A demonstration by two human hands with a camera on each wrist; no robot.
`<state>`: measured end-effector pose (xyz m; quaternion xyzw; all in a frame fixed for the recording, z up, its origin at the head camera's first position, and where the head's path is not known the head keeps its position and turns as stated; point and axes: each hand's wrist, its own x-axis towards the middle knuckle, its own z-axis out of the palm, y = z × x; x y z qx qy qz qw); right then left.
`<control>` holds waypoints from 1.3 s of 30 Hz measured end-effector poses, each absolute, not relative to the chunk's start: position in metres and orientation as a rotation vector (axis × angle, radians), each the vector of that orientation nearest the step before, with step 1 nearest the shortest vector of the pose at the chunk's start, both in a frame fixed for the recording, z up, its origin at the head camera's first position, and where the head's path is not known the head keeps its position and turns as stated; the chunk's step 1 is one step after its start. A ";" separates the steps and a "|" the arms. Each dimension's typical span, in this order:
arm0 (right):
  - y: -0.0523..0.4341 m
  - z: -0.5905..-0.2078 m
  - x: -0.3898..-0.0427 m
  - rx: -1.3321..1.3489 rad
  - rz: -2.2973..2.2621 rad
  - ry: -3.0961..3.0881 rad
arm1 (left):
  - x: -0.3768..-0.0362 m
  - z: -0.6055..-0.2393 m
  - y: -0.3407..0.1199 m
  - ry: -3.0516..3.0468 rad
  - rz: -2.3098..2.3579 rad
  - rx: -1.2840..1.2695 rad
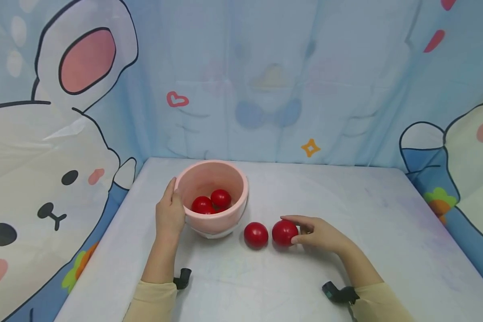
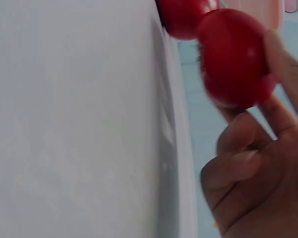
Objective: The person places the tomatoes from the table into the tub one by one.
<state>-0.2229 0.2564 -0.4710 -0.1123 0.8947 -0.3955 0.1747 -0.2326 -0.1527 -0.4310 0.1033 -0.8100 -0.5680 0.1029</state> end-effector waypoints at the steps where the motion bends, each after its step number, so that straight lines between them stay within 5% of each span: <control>1: 0.256 -0.467 -0.224 -0.322 -1.128 2.537 | -0.233 -0.431 -0.153 -2.389 -1.677 0.306; 25: 0.237 -0.352 -0.272 -0.583 -1.004 2.650 | -0.233 -0.429 -0.154 -2.406 -1.666 0.293; 39: 0.183 -0.293 -0.320 -0.706 -0.900 2.555 | -0.231 -0.427 -0.152 -2.403 -1.644 0.274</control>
